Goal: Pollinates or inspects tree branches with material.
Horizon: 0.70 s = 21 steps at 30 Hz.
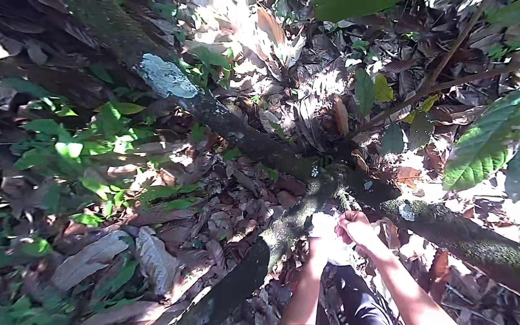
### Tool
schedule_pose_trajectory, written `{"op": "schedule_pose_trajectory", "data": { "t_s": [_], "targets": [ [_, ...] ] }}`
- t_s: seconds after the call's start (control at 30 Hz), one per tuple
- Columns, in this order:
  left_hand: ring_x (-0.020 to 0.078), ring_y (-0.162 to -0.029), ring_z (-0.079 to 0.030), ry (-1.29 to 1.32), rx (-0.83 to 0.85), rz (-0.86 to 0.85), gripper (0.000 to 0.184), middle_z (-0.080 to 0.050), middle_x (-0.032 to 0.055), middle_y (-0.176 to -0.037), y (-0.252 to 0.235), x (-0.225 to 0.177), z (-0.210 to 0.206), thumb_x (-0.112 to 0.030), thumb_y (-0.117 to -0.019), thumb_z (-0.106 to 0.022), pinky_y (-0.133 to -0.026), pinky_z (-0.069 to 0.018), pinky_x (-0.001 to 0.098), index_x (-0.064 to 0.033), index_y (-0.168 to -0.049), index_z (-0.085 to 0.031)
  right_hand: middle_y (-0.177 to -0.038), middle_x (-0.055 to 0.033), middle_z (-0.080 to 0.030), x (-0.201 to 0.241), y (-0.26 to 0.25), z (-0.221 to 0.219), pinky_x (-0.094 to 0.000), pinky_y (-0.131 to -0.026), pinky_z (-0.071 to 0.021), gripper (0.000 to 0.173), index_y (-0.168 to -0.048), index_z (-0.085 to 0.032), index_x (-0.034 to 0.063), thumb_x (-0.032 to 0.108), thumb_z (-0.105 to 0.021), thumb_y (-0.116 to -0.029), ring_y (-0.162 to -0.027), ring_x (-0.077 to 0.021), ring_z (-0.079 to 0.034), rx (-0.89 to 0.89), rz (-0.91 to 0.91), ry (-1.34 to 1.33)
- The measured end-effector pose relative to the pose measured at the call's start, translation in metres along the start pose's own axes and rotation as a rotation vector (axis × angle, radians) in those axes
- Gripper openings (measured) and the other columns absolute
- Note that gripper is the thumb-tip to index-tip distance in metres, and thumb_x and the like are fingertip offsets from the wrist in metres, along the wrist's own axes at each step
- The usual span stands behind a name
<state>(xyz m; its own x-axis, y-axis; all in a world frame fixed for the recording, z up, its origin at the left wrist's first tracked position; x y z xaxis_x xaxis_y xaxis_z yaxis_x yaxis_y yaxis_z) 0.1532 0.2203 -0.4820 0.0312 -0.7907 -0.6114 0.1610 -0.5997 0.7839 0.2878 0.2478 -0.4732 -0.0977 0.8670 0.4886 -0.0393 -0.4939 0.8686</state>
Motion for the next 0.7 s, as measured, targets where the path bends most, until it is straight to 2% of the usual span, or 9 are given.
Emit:
{"op": "schedule_pose_trajectory", "data": {
  "t_s": [0.03,0.1,0.17,0.27,0.33,0.4,0.47,0.6,0.7],
  "targets": [
    [0.0196,-0.107,-0.061,-0.011,-0.008,0.006,0.038,-0.062,0.0220,-0.120,0.000,0.001,0.000,0.000,-0.0965,-0.064,-0.097,-0.0508,0.0332,0.0120,-0.131,-0.053,-0.072,-0.0058,-0.069,-0.003,0.002,0.000,-0.0268,-0.052,-0.0551,0.007,-0.103,-0.061,-0.0006,0.004,-0.056,-0.1020,-0.054,-0.0118,-0.065,-0.031,0.086,-0.024],
    [0.0203,-0.111,-0.061,-0.004,-0.022,0.004,0.042,-0.062,0.0221,-0.123,-0.004,0.006,-0.002,-0.002,-0.0963,-0.066,-0.099,-0.0504,0.0342,0.0115,-0.133,-0.052,-0.081,-0.0065,-0.070,-0.011,0.008,-0.001,-0.0287,-0.060,-0.0603,0.020,-0.115,-0.059,-0.0016,0.004,-0.060,-0.0951,-0.063,-0.0121,-0.069,-0.109,0.310,-0.008],
    [0.0211,-0.113,-0.061,0.001,-0.017,0.009,0.044,-0.062,0.0215,-0.124,-0.009,0.015,-0.004,-0.006,-0.0962,-0.067,-0.100,-0.0508,0.0357,0.0100,-0.135,-0.052,-0.084,-0.0062,-0.073,-0.019,0.013,-0.003,-0.0296,-0.067,-0.0620,0.023,-0.113,-0.065,-0.0026,0.008,-0.061,-0.0928,-0.069,-0.0114,-0.071,-0.176,0.454,0.082],
    [0.0233,-0.112,-0.061,0.025,-0.043,0.046,0.045,-0.061,0.0224,-0.125,-0.011,0.021,-0.006,-0.005,-0.0962,-0.067,-0.099,-0.0508,0.0382,0.0099,-0.135,-0.051,-0.084,-0.0069,-0.075,-0.019,0.016,-0.007,-0.0335,-0.076,-0.0615,0.020,-0.108,-0.071,-0.0015,0.011,-0.060,-0.0970,-0.074,-0.0137,-0.073,-0.206,0.491,0.267],
    [0.0231,-0.111,-0.061,0.040,-0.073,0.075,0.045,-0.061,0.0228,-0.123,-0.004,0.014,-0.004,0.000,-0.0945,-0.067,-0.098,-0.0513,0.0371,0.0108,-0.134,-0.050,-0.089,-0.0118,-0.075,-0.015,0.015,-0.008,-0.0431,-0.082,-0.0599,0.021,-0.108,-0.072,-0.0022,0.012,-0.060,-0.0976,-0.081,-0.0217,-0.074,-0.185,0.479,0.386],
    [0.0240,-0.115,-0.060,0.053,-0.086,0.088,0.046,-0.060,0.0241,-0.127,0.000,0.010,-0.001,0.001,-0.0955,-0.066,-0.101,-0.0494,0.0368,0.0113,-0.137,-0.048,-0.092,-0.0141,-0.075,-0.011,0.014,-0.007,-0.0498,-0.085,-0.0574,0.023,-0.108,-0.072,-0.0015,0.014,-0.059,-0.0980,-0.087,-0.0272,-0.073,-0.142,0.471,0.484],
    [0.0219,-0.113,-0.060,0.042,-0.072,0.054,0.047,-0.060,0.0230,-0.125,0.002,0.006,0.001,0.001,-0.0940,-0.066,-0.100,-0.0498,0.0350,0.0115,-0.136,-0.048,-0.093,-0.0149,-0.074,-0.009,0.013,-0.005,-0.0538,-0.086,-0.0550,0.025,-0.107,-0.072,-0.0007,0.018,-0.058,-0.0985,-0.090,-0.0306,-0.072,-0.113,0.480,0.539],
    [0.0218,-0.113,-0.061,0.010,-0.028,0.063,0.047,-0.061,0.0226,-0.125,0.001,0.003,0.005,0.001,-0.0938,-0.067,-0.100,-0.0504,0.0350,0.0106,-0.136,-0.048,-0.090,-0.0160,-0.071,-0.011,0.007,-0.003,-0.0545,-0.082,-0.0541,0.030,-0.105,-0.070,0.0004,0.025,-0.055,-0.0985,-0.089,-0.0320,-0.070,-0.092,0.501,0.590],
    [0.0174,-0.102,-0.063,0.096,0.012,0.036,0.046,-0.063,0.0181,-0.115,-0.004,0.010,0.009,0.005,-0.0912,-0.066,-0.090,-0.0543,0.0325,0.0092,-0.134,-0.048,-0.090,-0.0179,-0.071,-0.009,0.008,-0.003,-0.0554,-0.081,-0.0537,0.030,-0.104,-0.069,-0.0003,0.025,-0.055,-0.0978,-0.089,-0.0340,-0.070,-0.097,0.497,0.645]
  ]
}}
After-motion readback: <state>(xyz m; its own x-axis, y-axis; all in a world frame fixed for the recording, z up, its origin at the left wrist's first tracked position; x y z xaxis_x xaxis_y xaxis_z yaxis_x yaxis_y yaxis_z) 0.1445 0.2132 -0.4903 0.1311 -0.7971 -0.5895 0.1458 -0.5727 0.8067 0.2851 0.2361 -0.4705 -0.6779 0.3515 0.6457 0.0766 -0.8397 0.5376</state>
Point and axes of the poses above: each hand's wrist, its own y-axis away from the middle knuckle, its own z-axis out of the back of the hand, x = y × z, the point moved 5 cm from there along -y, towards the middle knuckle
